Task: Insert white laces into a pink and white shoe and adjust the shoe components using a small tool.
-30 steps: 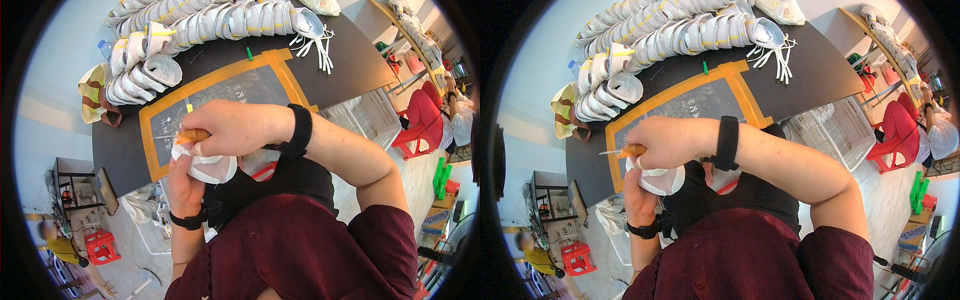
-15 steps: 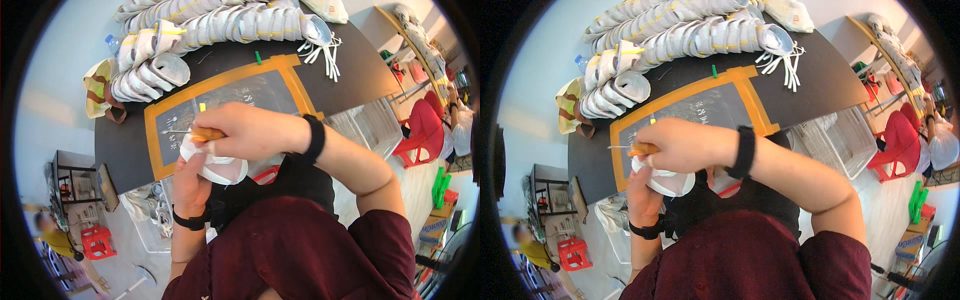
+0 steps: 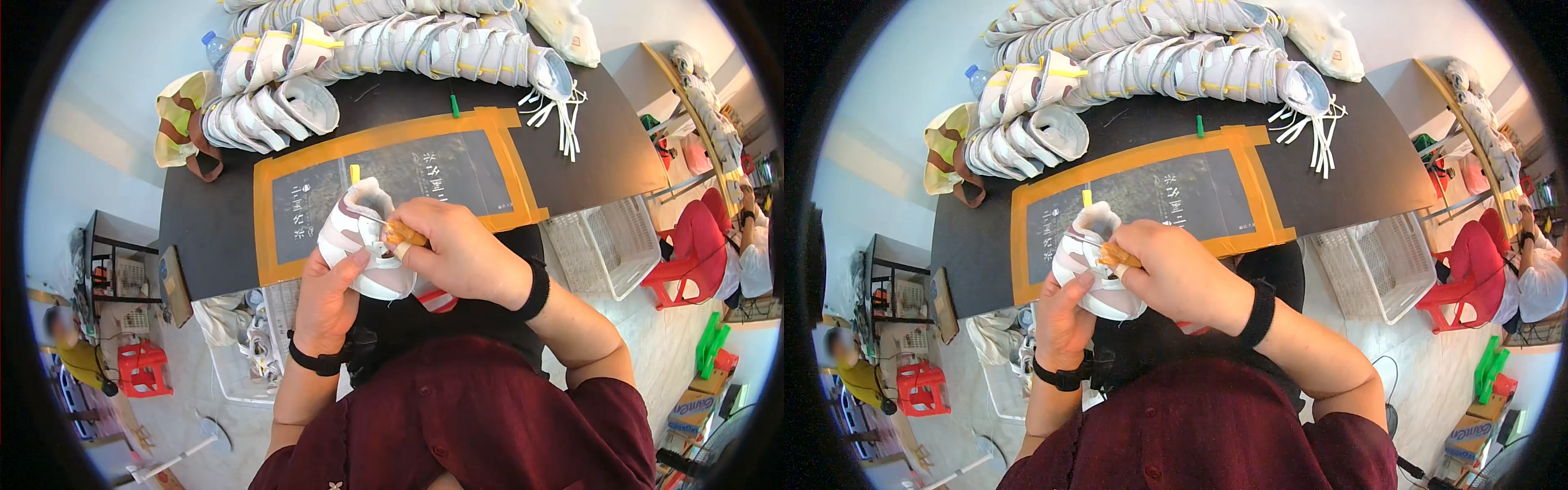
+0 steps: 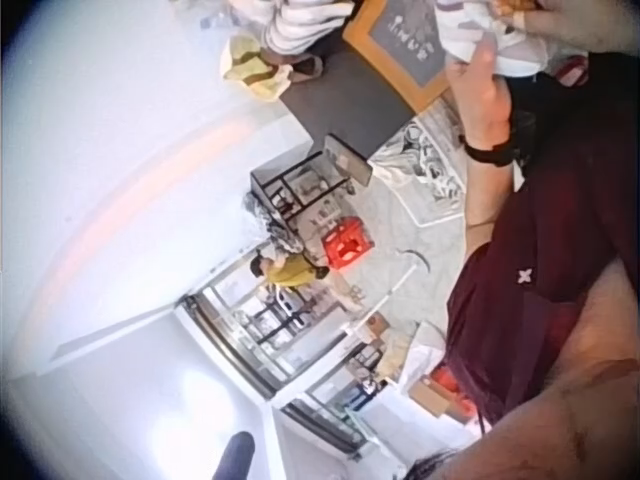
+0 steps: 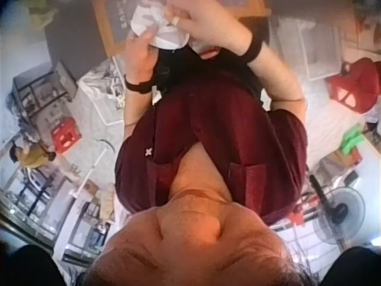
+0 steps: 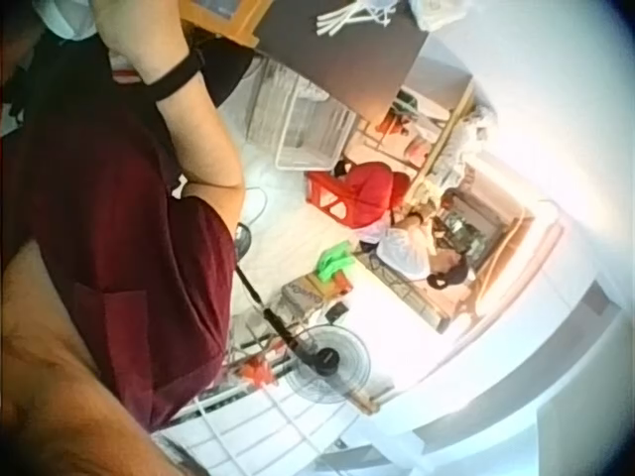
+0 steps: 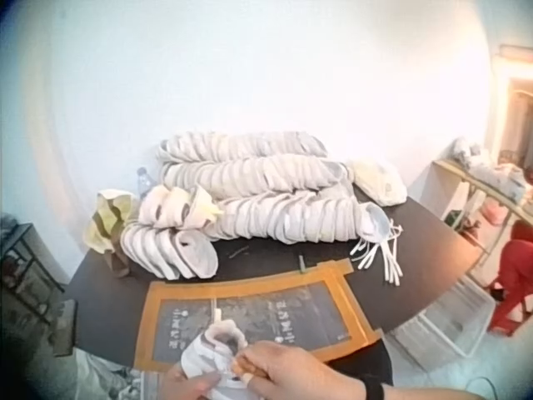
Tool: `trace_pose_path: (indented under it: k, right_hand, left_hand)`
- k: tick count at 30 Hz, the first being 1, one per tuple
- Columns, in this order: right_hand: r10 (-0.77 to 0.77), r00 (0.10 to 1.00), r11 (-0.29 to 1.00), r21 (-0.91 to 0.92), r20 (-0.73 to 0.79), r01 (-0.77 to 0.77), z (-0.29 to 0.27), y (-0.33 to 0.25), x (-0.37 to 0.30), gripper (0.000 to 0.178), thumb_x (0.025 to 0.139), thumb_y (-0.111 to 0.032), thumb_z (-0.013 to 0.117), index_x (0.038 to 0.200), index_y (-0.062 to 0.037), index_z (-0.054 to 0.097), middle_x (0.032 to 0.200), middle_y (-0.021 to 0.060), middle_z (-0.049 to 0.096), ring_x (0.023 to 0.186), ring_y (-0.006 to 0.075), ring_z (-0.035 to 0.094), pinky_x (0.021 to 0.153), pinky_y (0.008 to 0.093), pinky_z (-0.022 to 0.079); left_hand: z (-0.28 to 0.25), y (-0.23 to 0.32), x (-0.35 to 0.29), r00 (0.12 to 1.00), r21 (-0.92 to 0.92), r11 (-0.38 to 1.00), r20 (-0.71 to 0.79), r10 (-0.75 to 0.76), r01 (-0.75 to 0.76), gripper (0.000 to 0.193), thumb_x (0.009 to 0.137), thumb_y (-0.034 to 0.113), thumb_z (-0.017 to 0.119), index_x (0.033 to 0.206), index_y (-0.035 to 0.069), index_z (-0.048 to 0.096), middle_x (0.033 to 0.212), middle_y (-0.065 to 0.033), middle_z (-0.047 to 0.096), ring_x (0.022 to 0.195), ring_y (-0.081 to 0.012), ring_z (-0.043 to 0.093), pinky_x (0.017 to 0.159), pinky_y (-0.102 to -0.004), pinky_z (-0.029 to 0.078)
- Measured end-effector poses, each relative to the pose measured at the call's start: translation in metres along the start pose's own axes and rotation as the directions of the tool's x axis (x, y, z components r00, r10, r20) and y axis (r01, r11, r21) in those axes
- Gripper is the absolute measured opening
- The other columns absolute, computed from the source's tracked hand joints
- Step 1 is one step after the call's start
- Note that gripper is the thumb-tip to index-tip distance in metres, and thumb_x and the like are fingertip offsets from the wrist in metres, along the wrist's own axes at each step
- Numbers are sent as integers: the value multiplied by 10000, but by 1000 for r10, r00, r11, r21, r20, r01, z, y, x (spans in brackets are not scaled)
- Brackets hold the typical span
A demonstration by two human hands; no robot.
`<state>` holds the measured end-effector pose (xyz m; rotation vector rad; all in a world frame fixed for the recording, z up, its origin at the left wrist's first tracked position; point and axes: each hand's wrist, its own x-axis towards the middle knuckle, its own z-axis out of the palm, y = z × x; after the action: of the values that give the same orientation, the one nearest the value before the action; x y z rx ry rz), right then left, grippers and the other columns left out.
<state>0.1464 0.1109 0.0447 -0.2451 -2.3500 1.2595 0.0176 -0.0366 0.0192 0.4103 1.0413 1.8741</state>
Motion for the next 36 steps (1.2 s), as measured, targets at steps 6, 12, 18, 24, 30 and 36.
trace_pose_path:
  k: [6,12,18,24,30,36]
  right_hand:
    - [13,1000,1000,-23,-6,-14,1,1,0,176,829,-91,654,967,2,598,863,174,602,839,374,594,744,414,480]
    - [29,999,999,-37,14,-29,-1,2,2,188,810,-78,647,971,4,595,881,177,609,851,379,600,745,424,484]
    - [53,998,997,-50,20,-52,-2,5,4,194,806,-76,646,976,1,593,891,180,605,856,383,598,753,425,486]
    - [45,997,999,4,-64,-45,-7,-5,8,210,881,-139,618,1028,-7,547,929,188,607,884,383,609,759,430,492]
    - [111,993,984,143,-45,-104,-11,3,-2,181,967,-175,533,1087,-40,516,943,188,623,891,391,631,755,438,504]
    - [152,984,988,-12,-92,-154,-1,22,-12,204,950,-188,557,1126,-85,566,954,156,642,836,371,645,732,430,516]
  left_hand:
    - [2,-2,-2,998,109,992,9,60,-61,393,861,0,670,1245,30,589,1141,-44,658,1034,-126,614,926,-302,473]
    - [9,-2,-2,988,295,944,1,155,-148,368,869,21,675,1229,14,598,1133,-38,657,1016,-101,602,898,-272,466]
    - [13,-2,1,982,397,900,9,190,-178,341,882,31,668,1216,8,605,1115,-29,656,993,-82,589,868,-255,467]
    - [16,-3,10,961,332,908,-17,276,-255,362,881,25,667,1234,7,587,1121,-35,649,989,-96,601,856,-268,482]
    - [4,-10,42,953,237,937,-100,286,-257,370,884,15,655,1244,14,574,1119,-35,645,995,-110,610,877,-285,485]
    - [10,-18,48,957,281,932,-106,268,-230,273,904,46,647,1173,20,607,1082,-20,644,964,-90,598,862,-264,475]
